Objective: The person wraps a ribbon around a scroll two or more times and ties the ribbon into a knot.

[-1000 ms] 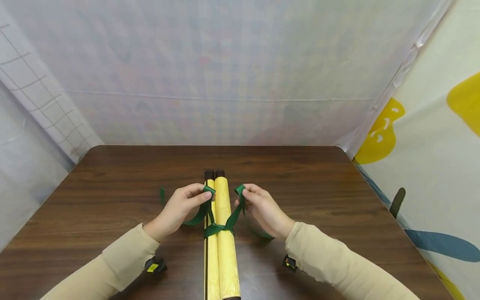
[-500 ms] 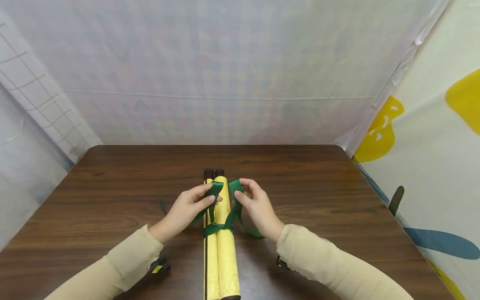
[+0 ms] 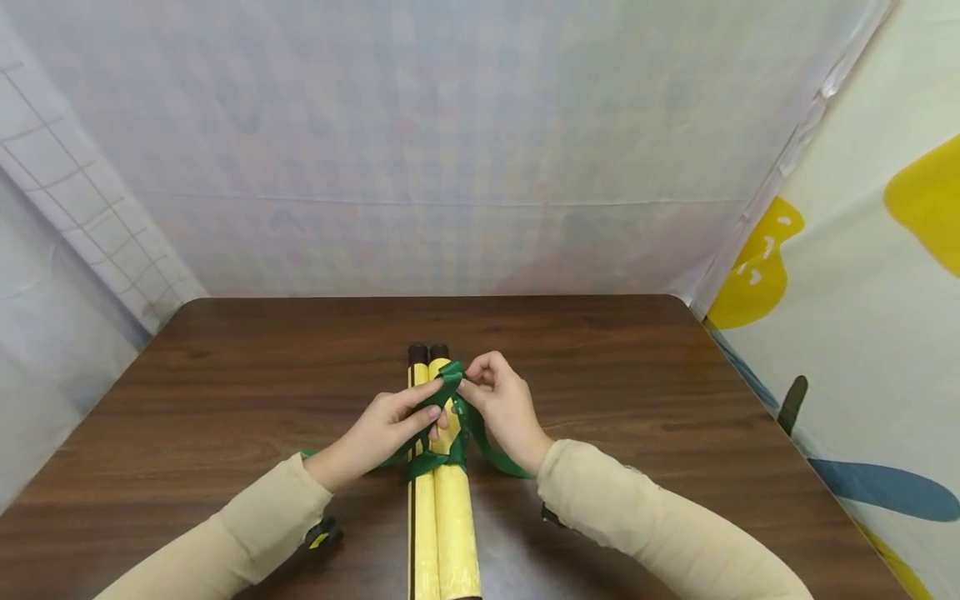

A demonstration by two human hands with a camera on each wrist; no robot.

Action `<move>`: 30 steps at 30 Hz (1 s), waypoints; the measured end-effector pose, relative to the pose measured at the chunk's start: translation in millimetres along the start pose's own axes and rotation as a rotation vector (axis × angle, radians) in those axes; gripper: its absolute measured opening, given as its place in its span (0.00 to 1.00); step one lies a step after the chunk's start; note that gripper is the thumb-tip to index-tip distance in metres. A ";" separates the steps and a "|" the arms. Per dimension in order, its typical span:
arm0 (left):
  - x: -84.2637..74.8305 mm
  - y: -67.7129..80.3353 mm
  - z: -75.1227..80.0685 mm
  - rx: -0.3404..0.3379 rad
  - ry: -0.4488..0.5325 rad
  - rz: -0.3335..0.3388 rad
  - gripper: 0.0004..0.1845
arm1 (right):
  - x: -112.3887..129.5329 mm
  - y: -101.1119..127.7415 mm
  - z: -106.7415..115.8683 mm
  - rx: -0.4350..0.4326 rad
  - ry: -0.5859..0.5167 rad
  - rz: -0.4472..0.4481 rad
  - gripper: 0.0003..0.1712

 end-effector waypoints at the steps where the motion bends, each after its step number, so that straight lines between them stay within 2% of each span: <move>1: -0.2 -0.3 -0.6 0.004 -0.016 -0.003 0.24 | -0.9 -0.6 -1.3 -0.003 0.015 -0.006 0.08; 3: 0.6 -1.1 -1.6 0.008 -0.014 0.012 0.24 | -1.1 -1.3 -5.0 -0.002 0.026 -0.011 0.06; 5: 2.2 -2.0 -1.4 0.002 0.028 0.046 0.25 | -0.8 -1.7 -8.1 -0.006 0.027 -0.012 0.05; 8: 5.9 -3.4 -0.4 -0.016 0.092 0.111 0.35 | 0.4 -1.0 -11.6 -0.008 0.025 -0.006 0.06; 10: 7.8 -3.6 2.0 -0.036 0.081 0.149 0.42 | 1.8 0.6 -13.2 0.001 0.061 0.016 0.06; 12: 9.3 -3.8 4.2 -0.048 0.031 0.173 0.45 | 3.6 2.5 -14.3 0.016 0.114 0.053 0.07; 14: 10.7 -3.6 5.5 -0.047 0.005 0.196 0.43 | 5.7 4.6 -14.9 0.034 0.178 0.102 0.08; 17: 13.5 -3.1 5.6 -0.040 0.024 0.232 0.41 | 6.2 7.3 -16.5 0.084 0.205 0.143 0.10; 21: 17.2 -2.4 7.6 -0.060 0.042 0.291 0.39 | 0.7 12.0 -22.3 0.210 0.196 0.113 0.16; 23: 19.7 -2.2 9.2 -0.072 0.021 0.313 0.37 | -1.2 14.3 -26.3 0.263 0.175 0.089 0.16; 26: 20.6 -1.8 9.3 -0.067 0.019 0.318 0.32 | 1.5 15.1 -27.8 0.254 0.176 0.103 0.15; 30: 18.3 -1.0 6.7 -0.034 0.084 0.288 0.27 | 6.4 13.1 -23.0 0.173 0.211 0.151 0.09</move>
Point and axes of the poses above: each hand's wrist, its own y-axis away from the middle knuckle, its own z-axis out of the back of the hand, x = y × z, the point moved 8 cm from there along -y, towards the middle knuckle, and after that the axes turned 5 degrees about y, right-handed, at the moved point
